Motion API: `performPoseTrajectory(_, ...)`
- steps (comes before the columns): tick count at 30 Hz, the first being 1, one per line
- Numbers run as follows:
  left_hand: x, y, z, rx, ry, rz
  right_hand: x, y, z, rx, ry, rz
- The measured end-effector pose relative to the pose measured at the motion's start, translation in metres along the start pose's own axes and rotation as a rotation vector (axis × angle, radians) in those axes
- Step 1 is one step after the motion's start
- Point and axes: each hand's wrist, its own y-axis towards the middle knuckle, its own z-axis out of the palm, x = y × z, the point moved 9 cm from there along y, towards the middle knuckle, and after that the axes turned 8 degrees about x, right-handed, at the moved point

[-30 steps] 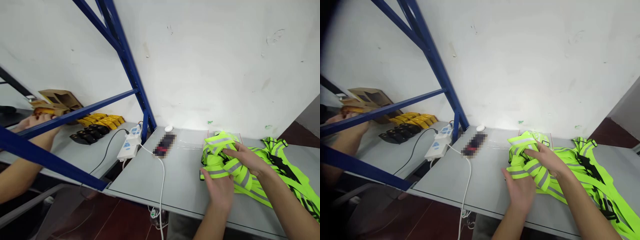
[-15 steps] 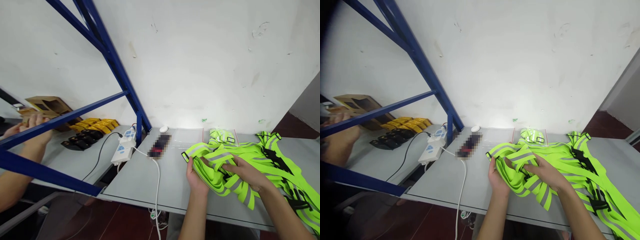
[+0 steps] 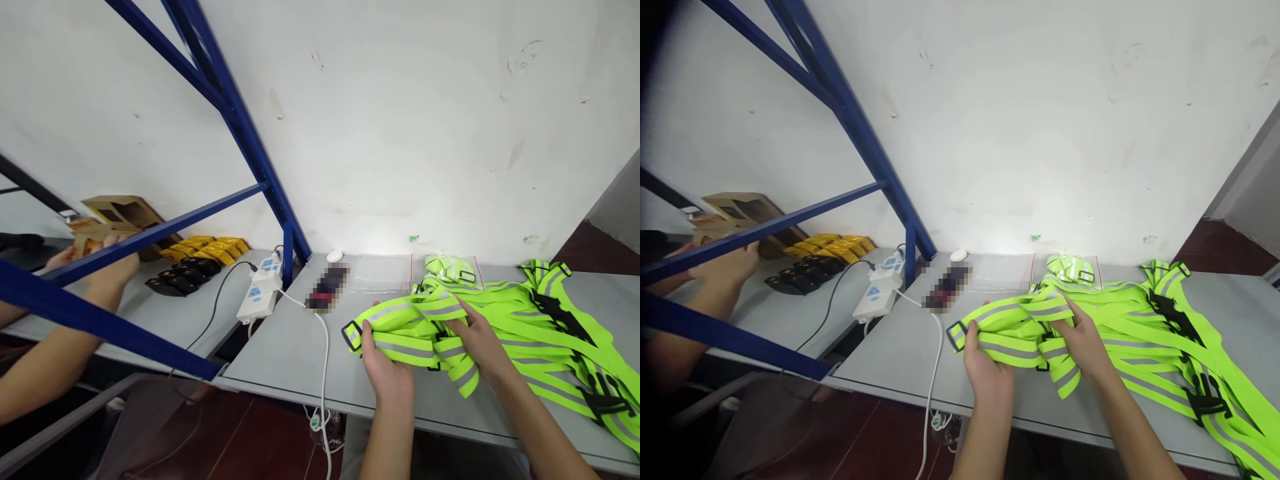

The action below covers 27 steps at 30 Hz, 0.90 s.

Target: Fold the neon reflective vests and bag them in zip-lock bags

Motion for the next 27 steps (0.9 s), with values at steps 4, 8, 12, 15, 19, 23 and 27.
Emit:
performPoseTrajectory(4,-0.016,-0.028,0.012,0.148,0.21,0.33,0.016,0.002,0.003,-0.067,-0.327,-0.141)
performPoseTrajectory(8,-0.007,-0.052,0.027,0.294,0.481,0.531,0.025,0.002,0.019,-0.1,-0.631,-0.114)
performPoseTrajectory(12,0.001,-0.05,0.037,0.406,0.539,0.527,0.023,-0.006,0.041,-0.003,-0.659,-0.079)
performPoseTrajectory(15,0.003,-0.035,0.028,0.365,0.49,0.369,0.026,-0.016,0.057,0.208,-0.47,-0.138)
performPoseTrajectory(19,0.002,-0.022,0.018,0.266,0.207,0.14,0.025,-0.017,0.065,0.438,-0.289,-0.022)
performPoseTrajectory(23,0.009,-0.012,0.028,0.297,0.013,-0.038,0.035,0.006,0.059,0.279,-0.323,-0.165)
performPoseTrajectory(27,0.029,0.003,0.026,0.28,-0.049,-0.226,0.009,0.019,0.037,-0.178,-0.391,-0.113)
